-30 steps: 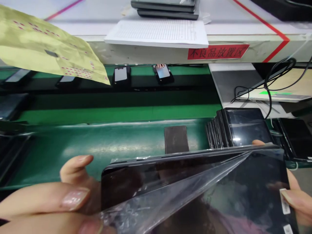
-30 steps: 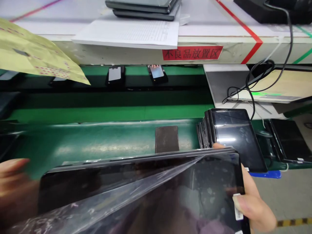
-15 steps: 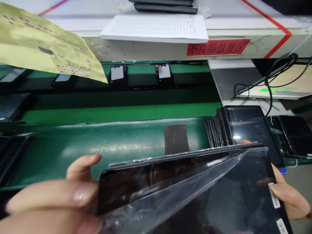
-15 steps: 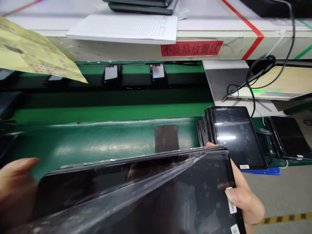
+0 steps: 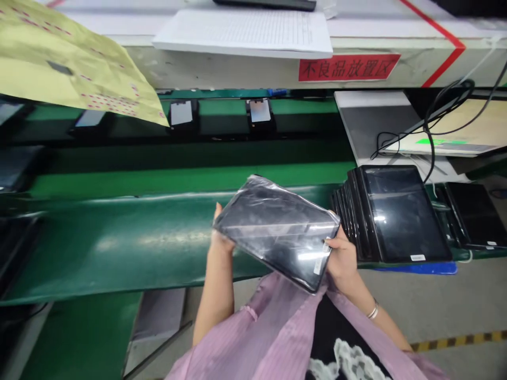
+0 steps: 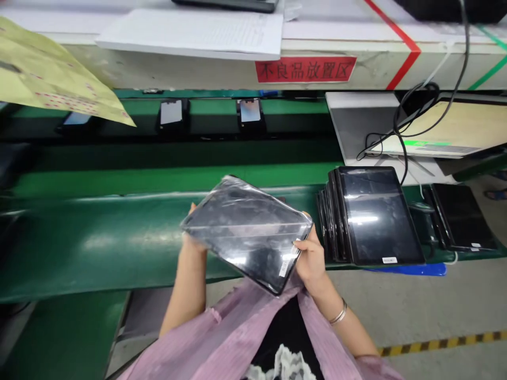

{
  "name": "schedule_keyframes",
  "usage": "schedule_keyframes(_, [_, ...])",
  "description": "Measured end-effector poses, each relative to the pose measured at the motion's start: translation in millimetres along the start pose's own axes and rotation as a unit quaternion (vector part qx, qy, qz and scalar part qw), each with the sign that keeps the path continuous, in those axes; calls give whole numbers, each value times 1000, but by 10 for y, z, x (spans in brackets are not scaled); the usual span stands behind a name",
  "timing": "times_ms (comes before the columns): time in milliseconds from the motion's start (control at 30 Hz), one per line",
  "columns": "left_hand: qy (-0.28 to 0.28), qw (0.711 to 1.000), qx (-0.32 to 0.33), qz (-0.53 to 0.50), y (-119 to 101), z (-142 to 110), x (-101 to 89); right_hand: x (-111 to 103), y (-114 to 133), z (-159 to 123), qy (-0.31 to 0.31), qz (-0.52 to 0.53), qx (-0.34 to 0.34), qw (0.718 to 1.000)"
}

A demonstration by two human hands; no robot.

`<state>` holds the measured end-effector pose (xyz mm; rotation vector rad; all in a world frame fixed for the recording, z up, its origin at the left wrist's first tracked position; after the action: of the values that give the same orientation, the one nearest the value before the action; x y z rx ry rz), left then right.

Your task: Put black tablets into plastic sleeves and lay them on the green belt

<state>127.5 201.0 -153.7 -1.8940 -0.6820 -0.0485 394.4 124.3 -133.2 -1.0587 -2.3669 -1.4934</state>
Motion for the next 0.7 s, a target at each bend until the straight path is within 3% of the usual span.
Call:
schedule_keyframes(100, [40, 997, -57, -15, 607, -83, 14, -157, -270, 66, -4, -20, -17, 1000])
schedule_keyframes(200, [37, 998, -54, 2, 935, -57, 18, -364, -498, 140, 4, -74, -13, 997])
schedule_keyframes(333, [74, 994, -44, 66, 1035, 167, 71, -657, -827, 308, 3, -182, -16, 983])
schedule_keyframes(433, [93, 985, -28, 141, 1147, 331, 123, -765, -1053, 477, 14, -250, -40, 967])
schedule_keyframes(600, [48, 947, -5, 317, 1492, 427, 45, -903, -1207, 823, -7, -355, -91, 930])
schedule_keyframes(700, [7, 905, 30, 424, 1499, 419, -77, -1029, -1267, 985, -37, -421, -87, 902])
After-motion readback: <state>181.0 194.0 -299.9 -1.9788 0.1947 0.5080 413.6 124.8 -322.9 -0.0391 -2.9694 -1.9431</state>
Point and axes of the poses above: each hand's wrist, its own z-axis towards the middle knuckle, its own x-axis out of the palm, y = z × x, the point moved 7 cm from there along z, towards the middle knuckle, and after that the axes turned 7 degrees about -y, right-handed, at the moved point
